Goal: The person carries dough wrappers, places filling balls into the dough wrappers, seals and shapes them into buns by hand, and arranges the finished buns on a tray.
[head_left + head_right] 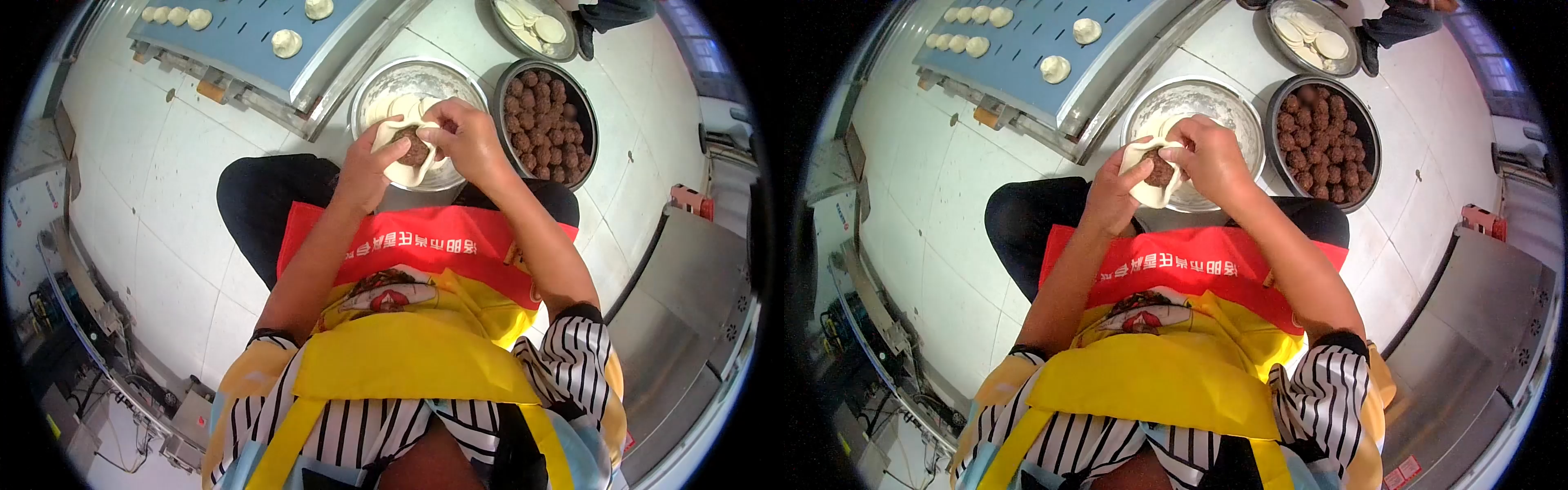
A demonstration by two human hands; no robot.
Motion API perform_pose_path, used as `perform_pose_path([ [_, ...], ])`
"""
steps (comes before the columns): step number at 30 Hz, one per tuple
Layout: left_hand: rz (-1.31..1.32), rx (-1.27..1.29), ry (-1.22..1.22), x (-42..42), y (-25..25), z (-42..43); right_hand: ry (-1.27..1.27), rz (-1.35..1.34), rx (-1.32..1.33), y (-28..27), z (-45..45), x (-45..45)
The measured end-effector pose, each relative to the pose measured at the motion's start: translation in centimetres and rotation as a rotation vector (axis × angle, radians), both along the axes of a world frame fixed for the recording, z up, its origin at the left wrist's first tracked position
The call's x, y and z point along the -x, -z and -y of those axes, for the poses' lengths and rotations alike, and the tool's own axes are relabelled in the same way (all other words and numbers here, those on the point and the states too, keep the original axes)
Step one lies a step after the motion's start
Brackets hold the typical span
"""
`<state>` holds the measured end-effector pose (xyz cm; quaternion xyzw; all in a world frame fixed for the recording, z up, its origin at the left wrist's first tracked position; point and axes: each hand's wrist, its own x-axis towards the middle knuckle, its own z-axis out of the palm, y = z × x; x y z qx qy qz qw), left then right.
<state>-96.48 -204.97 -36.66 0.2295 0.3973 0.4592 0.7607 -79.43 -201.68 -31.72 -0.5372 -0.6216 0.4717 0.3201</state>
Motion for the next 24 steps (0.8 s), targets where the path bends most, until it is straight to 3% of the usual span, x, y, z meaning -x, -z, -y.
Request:
perform_pose_path([
  [8,-0.284,-0.138,0.351,2.0,-0.4,-1.1,-0.201,-0.058,-0.078,0.5,0.1,-0.2],
  [11,-0.517,-0.211,0.145,1.3,0.7,-0.7,-0.197,0.149,-0.108,0.2,0.2,-0.2],
  [14,-0.715,-0.305,0.151,1.2,0.9,-0.7,-0.125,0.113,0.005,0.4,0.3,0.1],
  [17,-0.764,-0.366,0.234,1.4,0.1,-0.8,-0.228,0.023,0.034,0.8,0.3,0.1],
  [24,-0.796,-0.542,0.569,2.9,-1.8,-3.6,-0.178,-0.07,-0.083,1.4,1.2,0.2],
])
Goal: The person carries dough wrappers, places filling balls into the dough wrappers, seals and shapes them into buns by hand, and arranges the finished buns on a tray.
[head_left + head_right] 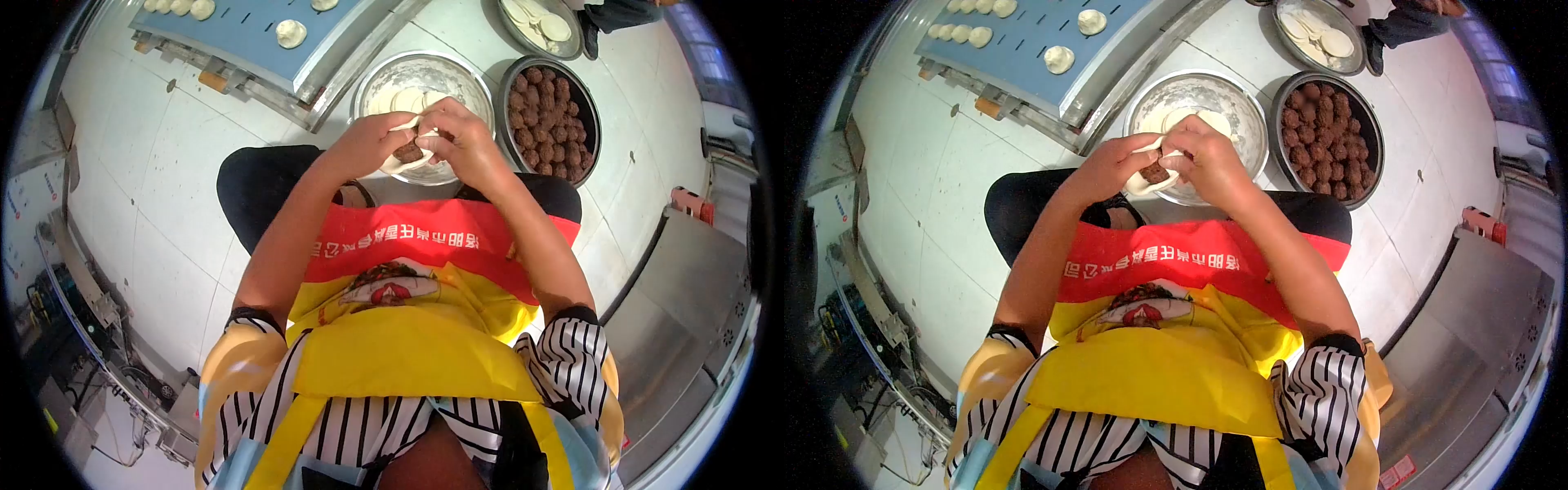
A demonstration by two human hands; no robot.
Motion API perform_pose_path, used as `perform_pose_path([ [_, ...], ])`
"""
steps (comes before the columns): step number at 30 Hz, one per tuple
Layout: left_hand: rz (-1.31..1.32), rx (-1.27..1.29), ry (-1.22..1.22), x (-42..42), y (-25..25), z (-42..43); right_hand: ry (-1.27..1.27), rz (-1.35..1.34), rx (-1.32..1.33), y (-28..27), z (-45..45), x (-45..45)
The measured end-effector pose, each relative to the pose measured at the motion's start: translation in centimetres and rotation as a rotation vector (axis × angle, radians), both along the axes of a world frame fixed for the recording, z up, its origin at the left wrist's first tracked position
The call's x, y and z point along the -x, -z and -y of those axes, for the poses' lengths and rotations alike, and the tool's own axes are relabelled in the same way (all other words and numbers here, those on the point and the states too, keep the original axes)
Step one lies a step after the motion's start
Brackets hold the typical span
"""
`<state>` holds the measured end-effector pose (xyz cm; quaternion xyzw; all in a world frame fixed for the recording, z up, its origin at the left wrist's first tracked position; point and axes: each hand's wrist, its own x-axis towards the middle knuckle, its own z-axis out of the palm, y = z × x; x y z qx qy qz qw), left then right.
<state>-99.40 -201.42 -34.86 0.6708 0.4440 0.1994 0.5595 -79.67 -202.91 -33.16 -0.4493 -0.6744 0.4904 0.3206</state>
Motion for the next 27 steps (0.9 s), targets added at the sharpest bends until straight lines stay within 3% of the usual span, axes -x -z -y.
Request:
perform_pose_path([
  [2,-0.027,-0.075,0.062,0.1,1.0,-0.7,0.033,0.047,0.038,0.1,0.0,-0.1],
  [5,0.74,0.461,-0.512,-2.0,1.0,1.8,0.328,-0.119,0.255,-1.1,-0.4,-0.1],
  [7,0.66,0.247,-0.484,-3.4,3.7,2.7,0.355,-0.117,0.257,-0.9,-0.4,0.0],
  [9,0.899,0.538,-0.623,-3.9,3.1,3.5,0.296,-0.104,0.33,-0.6,-0.1,0.1],
  [13,0.757,0.589,-0.593,-2.8,1.7,3.3,0.154,-0.08,0.177,0.0,0.2,-0.3],
  [16,0.561,0.432,-0.442,-2.0,0.3,2.7,0.164,-0.13,0.09,-0.6,0.0,0.0],
  [19,0.669,0.77,-0.405,-1.4,-0.5,2.2,0.138,-0.027,0.134,-0.4,0.4,0.0],
  [25,0.576,0.443,-0.49,-2.4,2.0,2.7,0.219,0.015,0.238,0.3,0.5,0.7],
  [27,0.427,0.37,-0.414,-2.3,1.5,2.5,0.165,0.03,0.171,0.5,0.5,0.7],
])
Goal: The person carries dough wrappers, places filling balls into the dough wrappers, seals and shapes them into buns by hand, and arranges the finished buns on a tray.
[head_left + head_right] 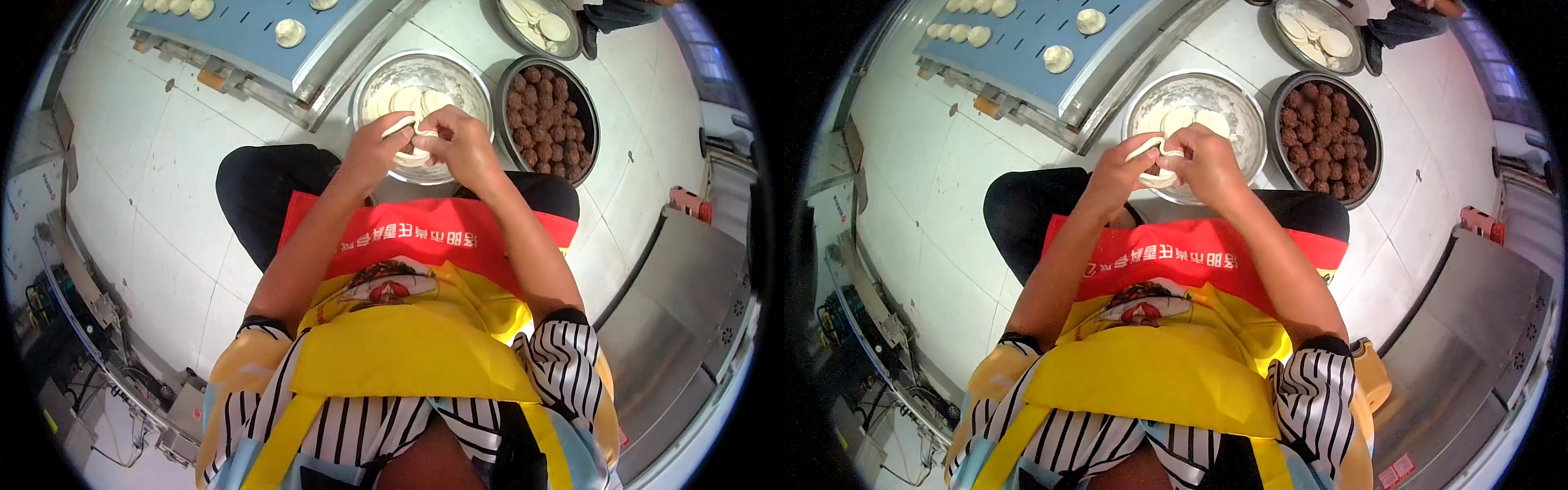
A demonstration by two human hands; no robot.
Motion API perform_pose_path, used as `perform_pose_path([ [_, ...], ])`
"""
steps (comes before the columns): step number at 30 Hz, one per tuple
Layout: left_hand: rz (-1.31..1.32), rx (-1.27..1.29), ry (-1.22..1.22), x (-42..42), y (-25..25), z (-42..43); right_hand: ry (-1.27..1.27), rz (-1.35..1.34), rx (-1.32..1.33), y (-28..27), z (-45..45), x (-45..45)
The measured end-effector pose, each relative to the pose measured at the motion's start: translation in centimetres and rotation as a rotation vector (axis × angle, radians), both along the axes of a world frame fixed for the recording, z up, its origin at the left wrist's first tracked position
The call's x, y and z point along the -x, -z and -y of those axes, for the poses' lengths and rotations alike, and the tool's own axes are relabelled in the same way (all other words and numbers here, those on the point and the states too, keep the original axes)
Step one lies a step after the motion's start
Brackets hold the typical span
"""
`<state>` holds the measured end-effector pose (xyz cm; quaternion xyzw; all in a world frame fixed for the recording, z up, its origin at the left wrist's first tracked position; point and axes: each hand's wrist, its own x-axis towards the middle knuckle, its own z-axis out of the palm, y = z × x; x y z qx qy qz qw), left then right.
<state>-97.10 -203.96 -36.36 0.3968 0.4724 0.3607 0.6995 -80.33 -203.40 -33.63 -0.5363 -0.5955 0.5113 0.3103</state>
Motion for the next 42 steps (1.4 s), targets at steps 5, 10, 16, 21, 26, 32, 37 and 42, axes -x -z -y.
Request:
perform_pose_path([
  [5,-0.115,-0.128,0.18,0.9,-0.7,-0.8,-0.028,-0.061,-0.166,0.0,0.5,0.0],
  [10,-0.052,-0.036,0.124,0.8,-0.6,-1.4,0.04,-0.016,-0.19,-0.1,0.6,0.1],
  [16,0.378,0.132,-0.28,-2.1,-0.2,0.3,0.234,-0.033,-0.073,-0.7,0.2,1.0],
  [21,0.321,0.168,-0.202,-1.2,-1.5,-0.3,0.148,0.079,-0.114,-1.8,0.4,0.5],
  [26,0.239,0.083,-0.074,-0.3,-1.3,-0.4,0.074,-0.122,-0.177,-0.8,0.1,0.0],
  [32,0.076,0.093,0.14,1.3,-1.8,-1.2,0.013,0.056,-0.143,-1.0,0.5,0.1],
  [37,-0.181,-0.483,-0.04,-0.7,0.1,1.0,0.172,-0.193,0.123,-1.0,-0.2,0.5],
  [42,0.24,0.05,-0.228,-1.5,1.4,1.2,-0.041,-0.069,-0.032,-0.3,0.6,0.3],
])
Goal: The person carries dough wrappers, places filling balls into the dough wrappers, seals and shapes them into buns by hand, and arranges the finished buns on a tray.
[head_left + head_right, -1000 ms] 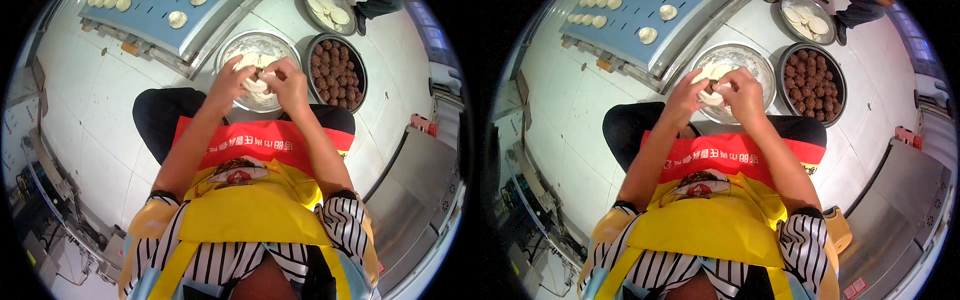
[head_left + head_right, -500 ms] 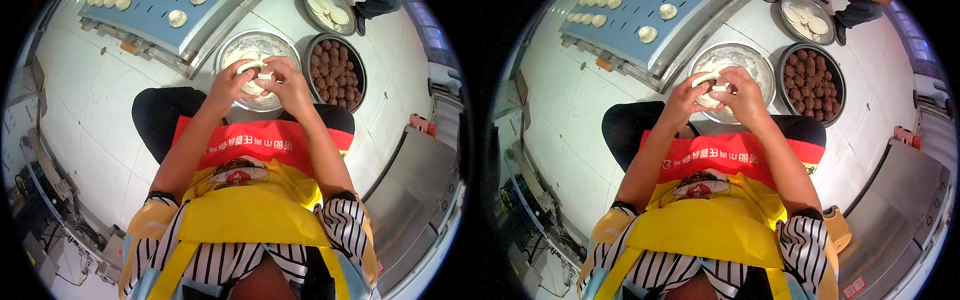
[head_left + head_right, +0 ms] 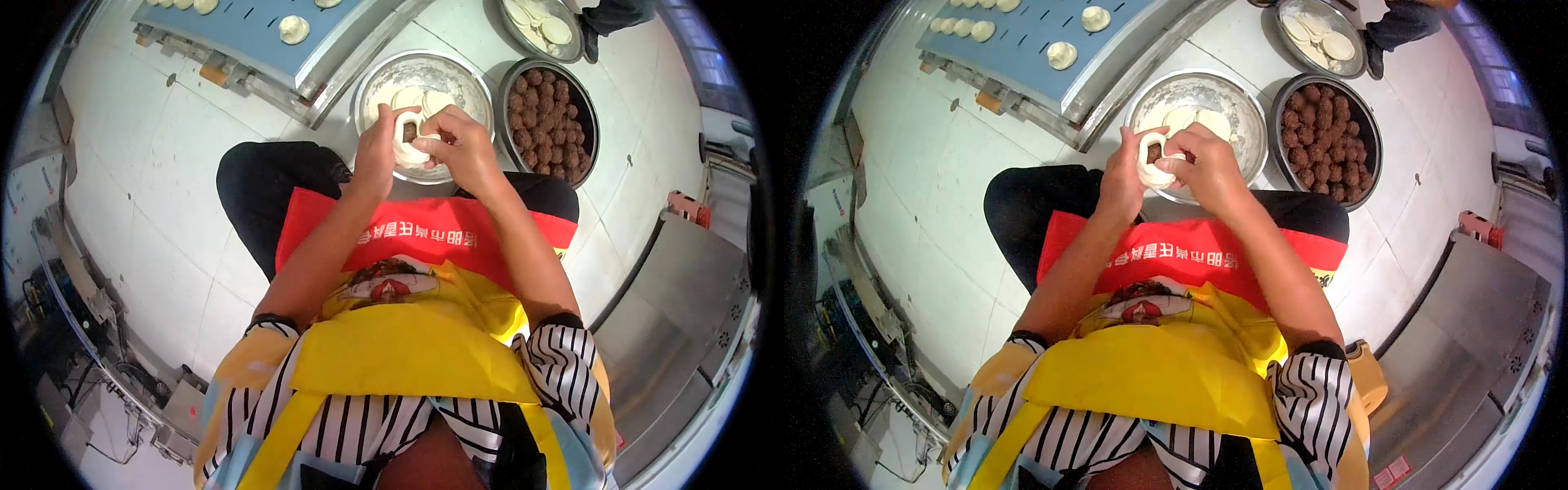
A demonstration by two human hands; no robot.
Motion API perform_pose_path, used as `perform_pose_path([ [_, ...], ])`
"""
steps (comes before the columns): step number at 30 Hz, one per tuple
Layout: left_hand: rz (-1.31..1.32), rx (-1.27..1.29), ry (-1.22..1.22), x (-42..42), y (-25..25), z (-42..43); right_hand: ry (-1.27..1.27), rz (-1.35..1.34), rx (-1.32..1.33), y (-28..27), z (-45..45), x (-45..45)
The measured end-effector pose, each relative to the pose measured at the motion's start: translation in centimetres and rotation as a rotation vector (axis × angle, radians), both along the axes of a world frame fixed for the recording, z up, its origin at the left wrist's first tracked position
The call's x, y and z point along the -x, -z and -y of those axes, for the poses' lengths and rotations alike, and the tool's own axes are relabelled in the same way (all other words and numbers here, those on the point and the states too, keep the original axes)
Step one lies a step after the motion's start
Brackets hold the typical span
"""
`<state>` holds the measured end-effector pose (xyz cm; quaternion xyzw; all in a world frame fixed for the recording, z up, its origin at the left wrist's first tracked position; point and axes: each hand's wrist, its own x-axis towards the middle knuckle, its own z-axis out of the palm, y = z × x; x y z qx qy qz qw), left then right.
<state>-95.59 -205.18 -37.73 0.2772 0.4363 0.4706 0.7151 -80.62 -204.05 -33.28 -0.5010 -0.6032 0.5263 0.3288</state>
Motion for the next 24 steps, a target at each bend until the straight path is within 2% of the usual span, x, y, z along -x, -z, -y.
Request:
perform_pose_path([
  [7,-0.091,-0.015,0.062,0.3,-1.5,-0.9,-0.081,0.094,-0.304,-0.4,-0.4,-0.2],
  [10,-0.113,-0.009,0.087,0.6,-1.1,-0.9,0.031,0.056,0.06,-2.6,-0.2,0.4],
  [16,-0.343,-0.077,0.237,1.7,-1.8,-1.2,-0.169,0.053,-0.068,-2.4,0.3,0.3],
  [19,-0.383,-0.074,0.351,2.3,-2.6,-2.1,-0.204,0.037,-0.298,-1.9,0.2,0.6],
  [22,-0.418,-0.072,0.473,2.6,-3.8,-3.1,-0.225,0.048,-0.388,-1.9,0.0,0.9],
  [24,-0.46,-0.127,0.486,2.8,-5.3,-3.2,-0.113,0.11,-0.261,-2.4,-0.2,1.0],
])
